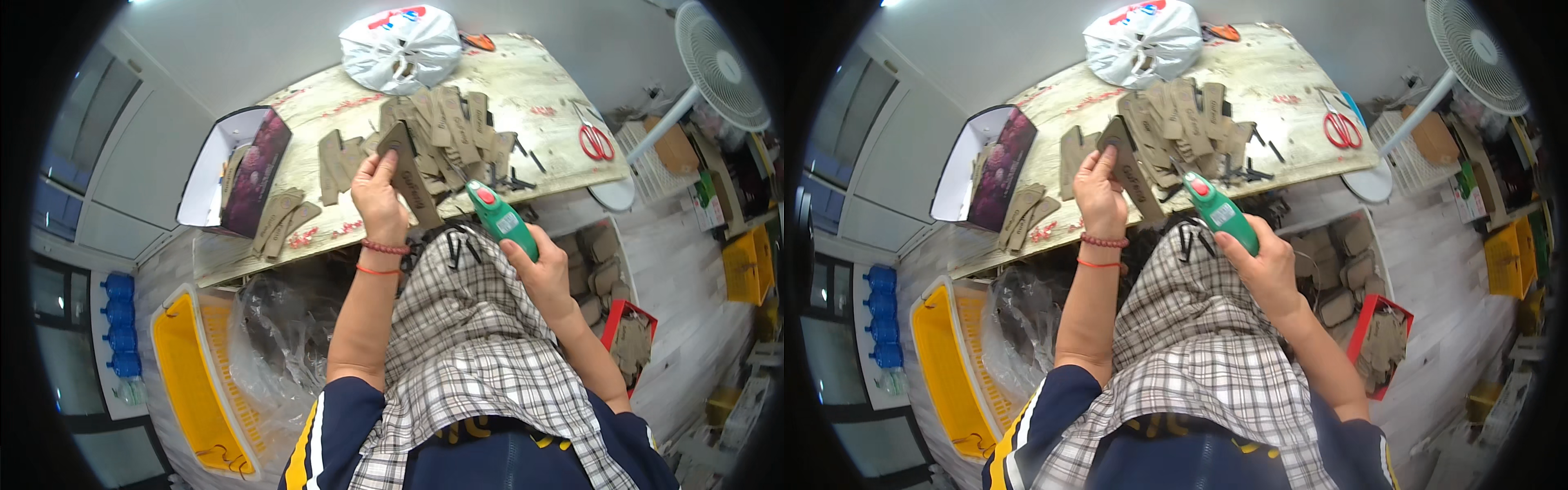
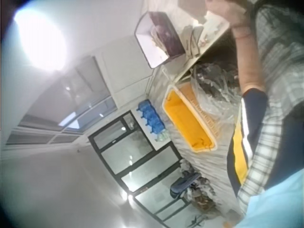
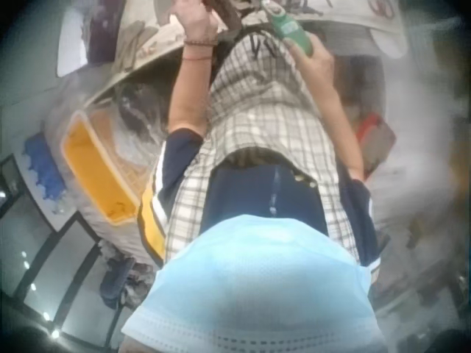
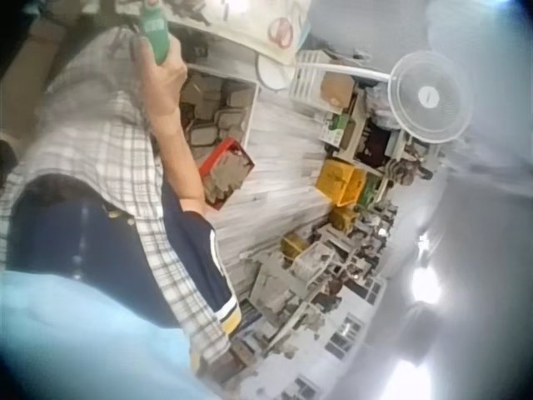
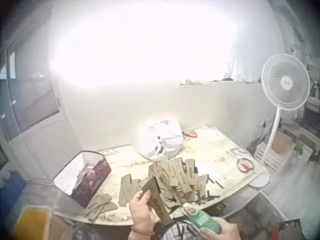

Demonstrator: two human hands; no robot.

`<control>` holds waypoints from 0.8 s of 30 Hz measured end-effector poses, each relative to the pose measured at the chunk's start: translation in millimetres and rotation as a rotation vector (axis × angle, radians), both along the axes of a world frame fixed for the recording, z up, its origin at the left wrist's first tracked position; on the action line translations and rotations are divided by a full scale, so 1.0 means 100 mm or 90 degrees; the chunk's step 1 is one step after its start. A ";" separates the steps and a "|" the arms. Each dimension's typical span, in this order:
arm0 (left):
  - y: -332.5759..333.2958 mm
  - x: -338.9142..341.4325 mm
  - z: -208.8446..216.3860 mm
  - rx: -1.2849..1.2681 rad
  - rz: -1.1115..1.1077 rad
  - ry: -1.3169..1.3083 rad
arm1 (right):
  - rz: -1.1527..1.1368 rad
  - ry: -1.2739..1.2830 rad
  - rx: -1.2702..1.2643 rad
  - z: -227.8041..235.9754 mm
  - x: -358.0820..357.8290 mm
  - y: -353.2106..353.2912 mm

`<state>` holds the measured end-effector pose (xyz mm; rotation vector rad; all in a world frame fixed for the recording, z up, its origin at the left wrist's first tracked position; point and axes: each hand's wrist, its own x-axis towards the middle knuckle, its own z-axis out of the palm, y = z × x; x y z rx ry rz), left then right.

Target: The person uses a green rotary tool to trim the edges of multiple small cardboard pieces on a cluttered workbench. They handle each piece one at a time, rotating it to smooth the edges, then place it aside. The workspace includes a fan, scissors, and a box of finished pieces.

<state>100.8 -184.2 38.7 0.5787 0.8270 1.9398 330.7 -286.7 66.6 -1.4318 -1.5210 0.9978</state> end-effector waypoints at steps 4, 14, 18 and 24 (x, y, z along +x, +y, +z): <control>-0.17 0.55 -0.03 -0.085 -0.112 -0.139 | -0.016 0.005 0.026 -0.11 0.12 -0.02; -0.25 1.04 -0.12 -0.136 -0.226 -0.172 | -0.073 0.022 0.005 -0.20 0.37 -0.12; -0.32 1.12 -0.16 -0.144 -0.252 -0.147 | -0.082 0.026 0.002 -0.19 0.38 -0.13; -0.39 1.18 -0.34 -0.165 -0.284 -0.162 | -0.090 0.025 0.053 -0.18 0.37 -0.13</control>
